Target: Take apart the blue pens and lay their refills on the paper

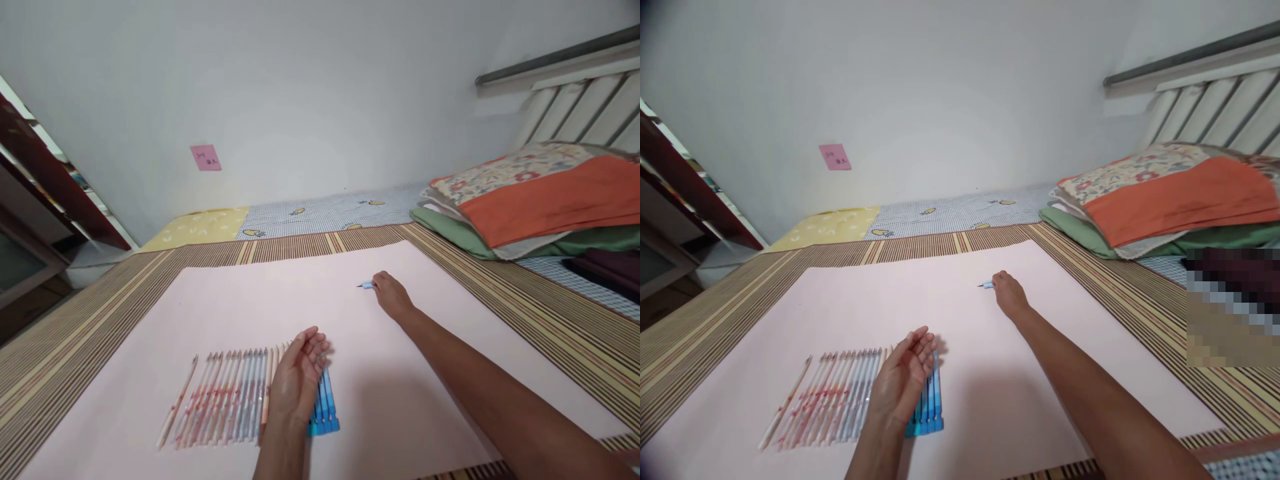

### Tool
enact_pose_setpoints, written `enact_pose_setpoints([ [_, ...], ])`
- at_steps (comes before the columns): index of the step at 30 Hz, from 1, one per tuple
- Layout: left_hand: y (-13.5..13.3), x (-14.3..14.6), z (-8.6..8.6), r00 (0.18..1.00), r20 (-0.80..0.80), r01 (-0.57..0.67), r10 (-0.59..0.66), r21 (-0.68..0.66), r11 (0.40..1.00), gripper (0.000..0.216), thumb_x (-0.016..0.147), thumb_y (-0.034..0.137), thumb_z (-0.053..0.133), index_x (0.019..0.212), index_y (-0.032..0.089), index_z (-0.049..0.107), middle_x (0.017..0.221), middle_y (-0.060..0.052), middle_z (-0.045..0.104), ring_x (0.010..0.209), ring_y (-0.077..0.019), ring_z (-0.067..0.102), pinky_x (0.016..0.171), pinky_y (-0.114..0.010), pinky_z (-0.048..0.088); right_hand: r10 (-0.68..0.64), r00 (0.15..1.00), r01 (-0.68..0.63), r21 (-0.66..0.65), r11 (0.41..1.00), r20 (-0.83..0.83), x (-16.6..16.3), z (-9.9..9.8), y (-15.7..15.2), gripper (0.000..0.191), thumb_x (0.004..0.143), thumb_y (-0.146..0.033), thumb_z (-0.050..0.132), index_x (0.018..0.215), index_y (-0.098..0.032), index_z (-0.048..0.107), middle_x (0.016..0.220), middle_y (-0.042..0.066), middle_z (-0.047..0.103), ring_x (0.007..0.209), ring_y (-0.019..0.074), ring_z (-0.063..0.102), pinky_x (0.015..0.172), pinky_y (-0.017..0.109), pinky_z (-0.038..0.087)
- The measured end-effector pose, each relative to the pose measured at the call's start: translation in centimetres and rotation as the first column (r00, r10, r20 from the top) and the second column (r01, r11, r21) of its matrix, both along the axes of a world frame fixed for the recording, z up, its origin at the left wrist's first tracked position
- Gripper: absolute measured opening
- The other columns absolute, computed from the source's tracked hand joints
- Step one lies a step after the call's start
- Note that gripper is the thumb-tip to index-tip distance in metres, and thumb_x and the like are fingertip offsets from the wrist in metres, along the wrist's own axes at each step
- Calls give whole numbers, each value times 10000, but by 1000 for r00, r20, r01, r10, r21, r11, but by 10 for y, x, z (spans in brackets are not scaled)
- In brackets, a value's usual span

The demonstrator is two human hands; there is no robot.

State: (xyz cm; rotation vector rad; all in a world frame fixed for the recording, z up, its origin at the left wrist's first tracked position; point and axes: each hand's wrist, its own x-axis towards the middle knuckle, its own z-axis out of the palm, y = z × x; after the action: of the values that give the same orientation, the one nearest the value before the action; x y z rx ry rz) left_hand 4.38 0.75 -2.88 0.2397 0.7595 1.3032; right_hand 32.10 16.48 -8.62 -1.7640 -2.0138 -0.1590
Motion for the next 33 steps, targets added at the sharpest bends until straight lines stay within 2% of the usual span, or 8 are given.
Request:
enact_pose_setpoints([
  [13, 0, 2, -3, 1000, -3, 14, -14, 6, 1000, 158, 865, 222, 679, 950, 97, 725, 898, -112, 737, 778, -164, 702, 666, -241, 559, -44, 999, 44, -8, 999, -3, -4, 2, 5, 106, 926, -113, 527, 915, -184, 605, 1018, 88, 629, 883, 208, 588, 725, 301, 403],
  [17, -1, 2, -2, 1000, 4, 12, -12, 7, 1000, 154, 882, 207, 653, 953, 91, 723, 893, -112, 736, 773, -165, 703, 658, -240, 560, -39, 999, 40, 14, 999, -38, -3, 3, 2, 186, 913, -109, 533, 1067, -179, 610, 1132, 100, 628, 904, 211, 604, 750, 310, 433],
  [21, -1, 3, -1, 1000, -2, 15, -15, 6, 1000, 154, 888, 213, 645, 948, 96, 724, 886, -112, 736, 770, -168, 702, 662, -249, 567, -56, 995, 60, 44, 997, -86, 6, 1, -2, 323, 893, -102, 536, 1204, -174, 584, 1232, 116, 609, 1035, 237, 600, 857, 332, 453],
  [24, -1, 4, 1, 1000, -11, 14, -14, -3, 1000, 151, 879, 211, 653, 942, 94, 725, 881, -115, 736, 763, -167, 700, 652, -248, 565, -128, 982, 136, 46, 990, -139, 14, -2, -3, 322, 877, -133, 563, 1196, -163, 592, 1205, 127, 626, 1078, 258, 585, 897, 357, 448],
  [28, -1, 5, 1, 1000, -9, 16, -16, -16, 1000, 150, 877, 205, 654, 936, 86, 725, 874, -116, 732, 748, -168, 699, 642, -250, 562, -245, 947, 250, 0, 968, -210, 22, -8, -1, 252, 856, -227, 623, 1101, -168, 621, 1094, 120, 667, 1003, 280, 591, 828, 382, 442],
  [33, -1, 6, -1, 1000, -13, 15, -16, -26, 1000, 161, 910, 194, 606, 938, 85, 722, 871, -110, 731, 745, -165, 701, 633, -245, 561, -287, 918, 287, -41, 957, -272, 22, -11, 5, 219, 848, -224, 615, 1065, -202, 625, 1089, 87, 686, 985, 262, 592, 793, 363, 409],
])
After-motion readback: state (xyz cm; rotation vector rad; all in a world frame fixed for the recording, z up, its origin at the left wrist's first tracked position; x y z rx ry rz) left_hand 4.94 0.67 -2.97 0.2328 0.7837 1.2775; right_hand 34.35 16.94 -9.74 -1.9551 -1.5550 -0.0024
